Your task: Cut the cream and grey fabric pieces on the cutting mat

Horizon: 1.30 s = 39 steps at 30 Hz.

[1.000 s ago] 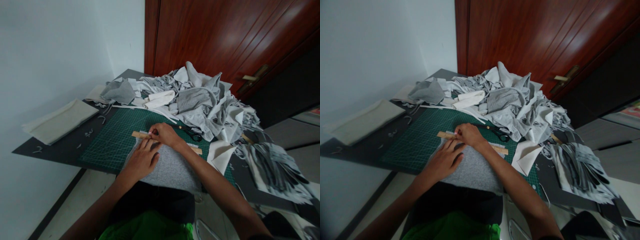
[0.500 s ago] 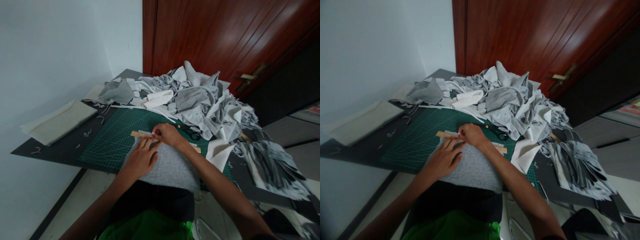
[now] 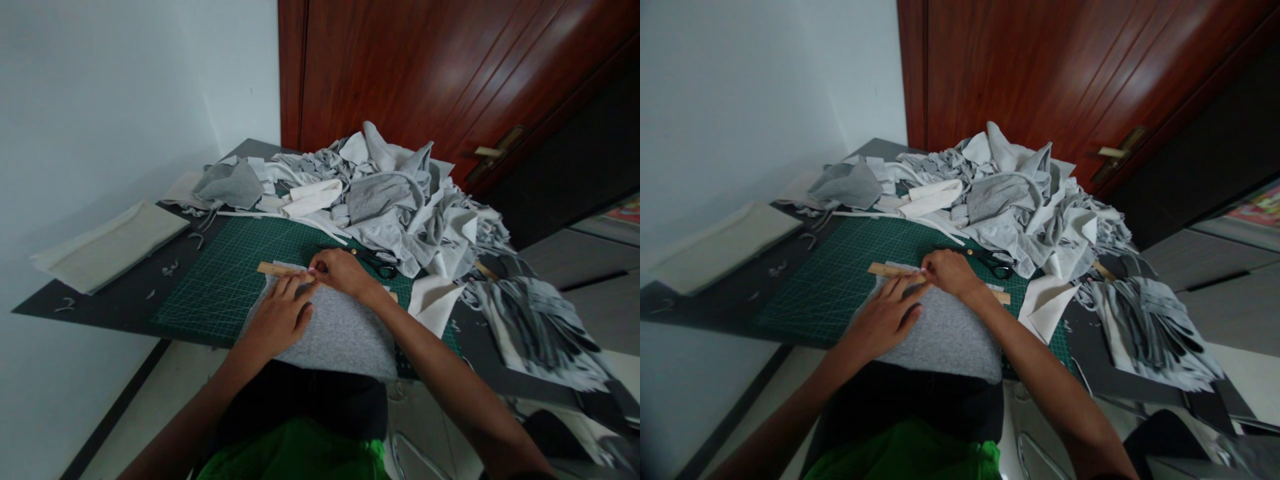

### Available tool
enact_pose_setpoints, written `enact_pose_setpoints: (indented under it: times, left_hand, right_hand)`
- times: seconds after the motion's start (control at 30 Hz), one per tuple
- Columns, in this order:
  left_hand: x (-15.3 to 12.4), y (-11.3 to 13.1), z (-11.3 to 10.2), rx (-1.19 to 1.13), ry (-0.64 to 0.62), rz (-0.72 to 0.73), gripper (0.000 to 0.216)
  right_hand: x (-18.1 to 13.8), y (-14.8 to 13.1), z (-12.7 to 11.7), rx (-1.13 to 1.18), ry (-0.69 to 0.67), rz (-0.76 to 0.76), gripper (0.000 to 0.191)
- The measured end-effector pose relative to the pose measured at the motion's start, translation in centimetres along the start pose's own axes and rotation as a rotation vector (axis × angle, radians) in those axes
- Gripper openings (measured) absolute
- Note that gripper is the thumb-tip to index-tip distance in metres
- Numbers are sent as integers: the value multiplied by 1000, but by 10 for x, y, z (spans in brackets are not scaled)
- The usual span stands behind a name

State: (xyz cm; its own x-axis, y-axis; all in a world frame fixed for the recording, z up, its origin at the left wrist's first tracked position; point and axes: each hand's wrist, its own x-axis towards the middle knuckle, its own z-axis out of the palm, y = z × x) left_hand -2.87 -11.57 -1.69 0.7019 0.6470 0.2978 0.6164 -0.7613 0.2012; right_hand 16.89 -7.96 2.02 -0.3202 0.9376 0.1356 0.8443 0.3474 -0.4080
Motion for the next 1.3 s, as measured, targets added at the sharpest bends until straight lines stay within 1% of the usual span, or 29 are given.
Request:
enact_pose_setpoints:
  times: [0.23,0.7,0.9,1.1,1.3]
  left_hand:
    - [1,0,0,31,-16,5,45]
    - [1,-1,1,29,-9,10,45]
    - [0,1,-2,4,-10,0,45]
    - [1,2,-4,-30,-16,-6,44]
    - [1,1,-2,-14,-22,-3,45]
  right_hand:
    - [-6,2,-6,-1,-16,1,12]
    - [-22,14,-8,34,21,22,10]
    - [-25,19,-3,80,52,23,9]
    - [-31,22,9,120,119,50,17]
    - [-32,24,12,139,119,18,15]
